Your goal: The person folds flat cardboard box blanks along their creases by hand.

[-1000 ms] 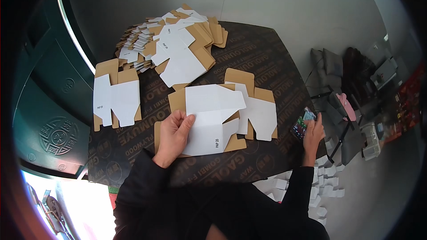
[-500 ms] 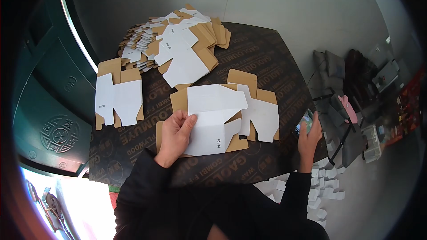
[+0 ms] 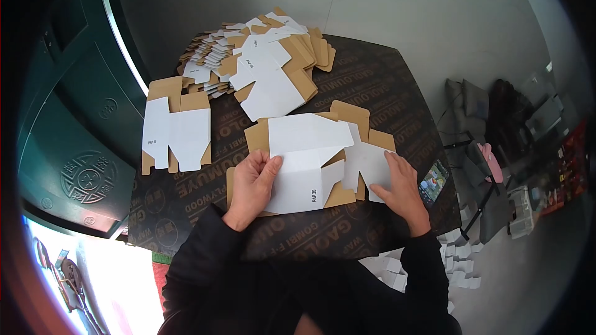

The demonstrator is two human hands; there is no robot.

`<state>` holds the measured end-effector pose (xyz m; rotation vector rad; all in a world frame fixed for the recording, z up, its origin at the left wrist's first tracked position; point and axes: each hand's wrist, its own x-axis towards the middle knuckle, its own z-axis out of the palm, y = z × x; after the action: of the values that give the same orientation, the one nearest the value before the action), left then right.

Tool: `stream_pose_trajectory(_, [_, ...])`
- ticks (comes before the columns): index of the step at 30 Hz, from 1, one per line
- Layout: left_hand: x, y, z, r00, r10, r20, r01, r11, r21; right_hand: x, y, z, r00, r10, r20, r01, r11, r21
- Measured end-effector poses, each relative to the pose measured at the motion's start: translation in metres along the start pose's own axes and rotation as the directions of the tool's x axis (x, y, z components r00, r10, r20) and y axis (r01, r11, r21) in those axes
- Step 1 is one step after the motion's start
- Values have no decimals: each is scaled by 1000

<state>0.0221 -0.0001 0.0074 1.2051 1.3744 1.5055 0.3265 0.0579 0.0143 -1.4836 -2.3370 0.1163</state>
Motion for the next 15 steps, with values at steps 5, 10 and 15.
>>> stream_pose_trajectory(5, [0,0,-1,1000,0,-2,0,1000,-19,8,-3,4,995,-68,72,74,994,-86])
stream_pose_trajectory(10, [0,2,-1,1000,-3,-3,3,1000,-10,2,15,5,995,-45,-92,47,999,17])
stream_pose_trajectory(15, [-1,1,-1,1000,-10,-2,10,1000,5,-24,57,-7,884,228,-409,-280,957,-72])
